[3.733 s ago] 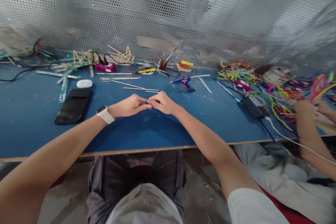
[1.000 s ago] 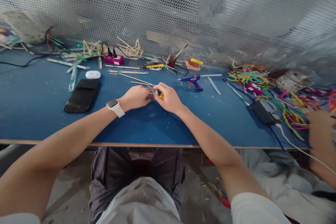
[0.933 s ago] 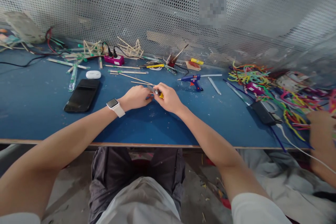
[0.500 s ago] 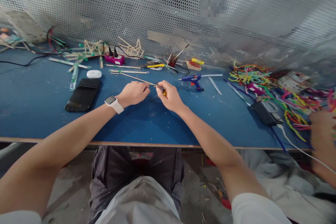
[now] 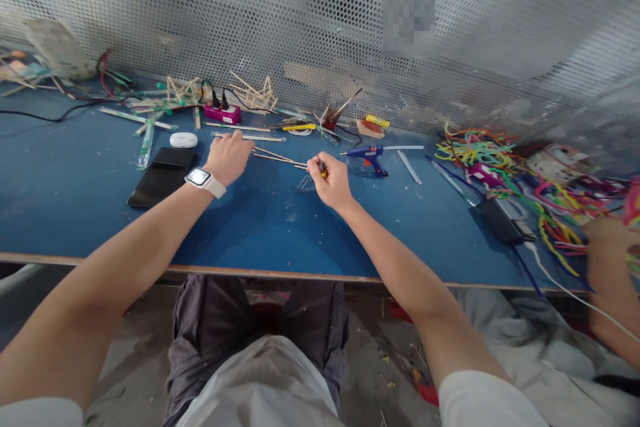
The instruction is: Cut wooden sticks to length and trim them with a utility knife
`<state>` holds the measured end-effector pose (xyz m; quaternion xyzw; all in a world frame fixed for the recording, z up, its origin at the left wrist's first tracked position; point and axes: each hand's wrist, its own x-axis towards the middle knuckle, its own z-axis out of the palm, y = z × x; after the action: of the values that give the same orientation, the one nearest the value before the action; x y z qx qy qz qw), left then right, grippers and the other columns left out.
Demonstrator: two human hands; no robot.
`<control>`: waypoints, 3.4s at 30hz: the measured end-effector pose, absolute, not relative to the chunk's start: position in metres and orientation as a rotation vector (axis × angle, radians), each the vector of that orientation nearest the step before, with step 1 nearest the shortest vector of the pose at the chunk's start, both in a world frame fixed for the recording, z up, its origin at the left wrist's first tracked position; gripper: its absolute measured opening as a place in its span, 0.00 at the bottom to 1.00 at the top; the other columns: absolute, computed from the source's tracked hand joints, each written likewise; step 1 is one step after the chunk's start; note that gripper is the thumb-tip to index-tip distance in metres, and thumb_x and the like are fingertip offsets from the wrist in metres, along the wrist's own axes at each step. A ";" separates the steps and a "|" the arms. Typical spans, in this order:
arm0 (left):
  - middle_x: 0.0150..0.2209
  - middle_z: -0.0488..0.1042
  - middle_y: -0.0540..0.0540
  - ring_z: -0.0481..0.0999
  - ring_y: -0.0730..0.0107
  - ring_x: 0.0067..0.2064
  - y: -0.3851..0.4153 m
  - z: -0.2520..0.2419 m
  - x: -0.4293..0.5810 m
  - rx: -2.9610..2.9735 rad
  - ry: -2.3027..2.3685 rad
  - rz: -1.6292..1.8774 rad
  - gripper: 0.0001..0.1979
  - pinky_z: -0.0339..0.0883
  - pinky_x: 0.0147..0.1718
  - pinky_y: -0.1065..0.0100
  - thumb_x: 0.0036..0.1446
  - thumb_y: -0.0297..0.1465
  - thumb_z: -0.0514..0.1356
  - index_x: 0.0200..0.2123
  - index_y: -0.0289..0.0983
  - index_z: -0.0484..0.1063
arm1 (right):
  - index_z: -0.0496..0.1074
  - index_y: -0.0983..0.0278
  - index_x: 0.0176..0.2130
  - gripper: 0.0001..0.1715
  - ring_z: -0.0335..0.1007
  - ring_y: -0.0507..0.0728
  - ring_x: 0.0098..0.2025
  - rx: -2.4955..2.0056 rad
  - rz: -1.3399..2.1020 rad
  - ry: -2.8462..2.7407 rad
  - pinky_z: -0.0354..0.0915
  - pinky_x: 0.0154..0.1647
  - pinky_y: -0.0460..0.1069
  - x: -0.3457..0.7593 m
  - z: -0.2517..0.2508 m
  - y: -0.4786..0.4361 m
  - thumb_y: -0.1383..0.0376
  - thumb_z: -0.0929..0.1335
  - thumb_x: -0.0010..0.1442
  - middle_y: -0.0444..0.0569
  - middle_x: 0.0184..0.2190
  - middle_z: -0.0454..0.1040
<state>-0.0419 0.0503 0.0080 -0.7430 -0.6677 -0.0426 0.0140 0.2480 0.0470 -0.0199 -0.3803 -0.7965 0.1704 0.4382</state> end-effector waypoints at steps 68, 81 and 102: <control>0.55 0.89 0.39 0.87 0.58 0.53 0.057 -0.014 -0.017 -3.093 -1.563 -1.004 0.26 0.80 0.53 0.60 0.71 0.45 0.67 0.67 0.39 0.82 | 0.83 0.59 0.45 0.07 0.77 0.60 0.46 -1.089 0.453 -2.327 0.67 0.53 0.56 0.278 -0.014 0.081 0.62 0.73 0.78 0.50 0.45 0.81; 0.42 0.88 0.41 0.82 0.65 0.41 0.064 -0.025 -0.014 -3.108 -1.561 -1.527 0.17 0.75 0.41 0.65 0.70 0.46 0.71 0.47 0.38 0.87 | 0.79 0.61 0.41 0.12 0.73 0.60 0.45 -1.076 0.421 -2.348 0.65 0.53 0.56 0.272 -0.008 0.069 0.59 0.72 0.78 0.51 0.43 0.79; 0.39 0.85 0.41 0.82 0.58 0.42 0.070 -0.022 -0.029 -2.995 -1.468 -0.820 0.10 0.76 0.49 0.58 0.67 0.36 0.63 0.44 0.38 0.83 | 0.86 0.62 0.43 0.05 0.79 0.60 0.43 -1.229 0.547 -2.502 0.68 0.50 0.55 0.281 -0.008 0.076 0.67 0.75 0.69 0.52 0.43 0.87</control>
<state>-0.0294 0.0700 -0.0220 -0.8626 -0.4228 -0.2362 -0.1459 0.2810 0.0764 -0.0075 -0.4276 -0.8708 0.1905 0.1501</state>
